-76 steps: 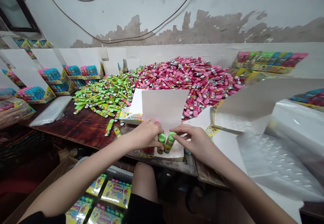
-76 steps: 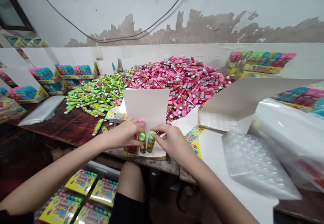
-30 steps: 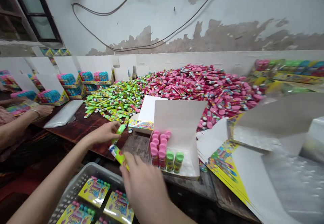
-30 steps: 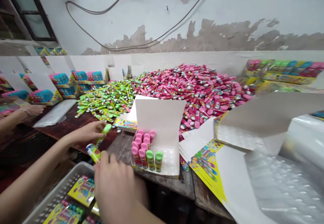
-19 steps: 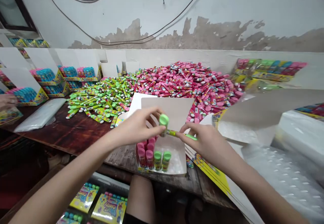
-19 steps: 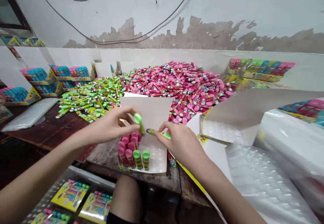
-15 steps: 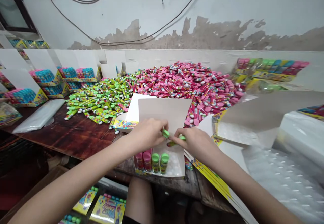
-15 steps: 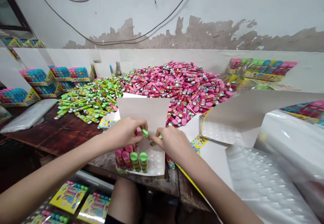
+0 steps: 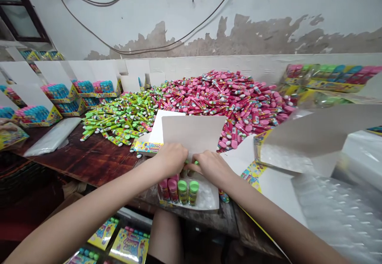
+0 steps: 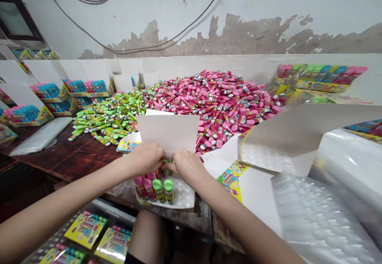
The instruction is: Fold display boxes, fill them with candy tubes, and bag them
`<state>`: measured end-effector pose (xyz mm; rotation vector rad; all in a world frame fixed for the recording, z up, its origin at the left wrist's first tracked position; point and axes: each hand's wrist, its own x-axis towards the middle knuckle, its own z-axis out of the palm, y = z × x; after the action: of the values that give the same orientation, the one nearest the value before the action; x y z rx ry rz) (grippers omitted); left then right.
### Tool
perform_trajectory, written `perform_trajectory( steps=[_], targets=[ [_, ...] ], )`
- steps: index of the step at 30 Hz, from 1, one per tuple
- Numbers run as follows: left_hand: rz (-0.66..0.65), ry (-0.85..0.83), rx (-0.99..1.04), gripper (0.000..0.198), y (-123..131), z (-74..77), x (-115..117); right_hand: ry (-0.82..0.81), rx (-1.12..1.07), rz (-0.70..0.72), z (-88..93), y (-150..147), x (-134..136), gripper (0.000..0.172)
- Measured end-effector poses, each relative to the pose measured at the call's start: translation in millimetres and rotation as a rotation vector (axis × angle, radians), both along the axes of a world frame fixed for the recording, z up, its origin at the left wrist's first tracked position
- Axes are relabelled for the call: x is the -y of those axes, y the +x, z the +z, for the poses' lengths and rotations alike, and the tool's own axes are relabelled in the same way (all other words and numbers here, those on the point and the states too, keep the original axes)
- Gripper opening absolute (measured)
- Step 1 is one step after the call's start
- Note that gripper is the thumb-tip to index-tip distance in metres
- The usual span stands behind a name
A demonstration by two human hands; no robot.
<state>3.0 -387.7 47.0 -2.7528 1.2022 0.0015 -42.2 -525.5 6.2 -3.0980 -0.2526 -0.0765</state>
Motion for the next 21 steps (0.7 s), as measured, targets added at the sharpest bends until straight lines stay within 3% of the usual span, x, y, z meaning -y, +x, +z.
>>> perform_trajectory(
  steps=[4,6,9,12,13,15,18,21],
  targets=[
    [0.010,0.083,-0.022,0.021,-4.2,4.2,5.1,0.010,-0.048,0.038,-11.4,6.8,-5.4,0.044],
    [0.007,0.042,-0.024,0.021,-9.3,7.7,1.0,0.000,-0.044,0.034,-14.4,7.5,-7.5,0.040],
    [-0.014,-0.280,-0.055,0.024,-7.8,13.7,-28.5,0.015,0.013,0.060,-13.6,1.0,-6.0,0.040],
    [0.175,-0.771,0.040,0.048,23.4,9.1,-85.7,0.056,0.134,0.019,-5.4,-13.2,6.7,0.048],
    [0.334,-0.887,0.163,0.054,41.7,3.0,-106.7,0.076,0.199,-0.018,-1.2,-18.5,12.9,0.048],
    [0.617,-0.858,0.263,0.054,86.3,-15.6,-143.3,0.131,0.373,-0.060,8.2,-29.7,23.8,0.044],
    [0.699,-0.751,0.197,0.049,154.4,-52.2,-171.8,0.201,0.646,0.000,17.1,-48.9,25.3,0.035],
    [0.761,-0.625,0.101,0.057,199.3,-85.8,-174.5,0.231,0.792,0.142,11.3,-70.0,6.9,0.022]
  ],
)
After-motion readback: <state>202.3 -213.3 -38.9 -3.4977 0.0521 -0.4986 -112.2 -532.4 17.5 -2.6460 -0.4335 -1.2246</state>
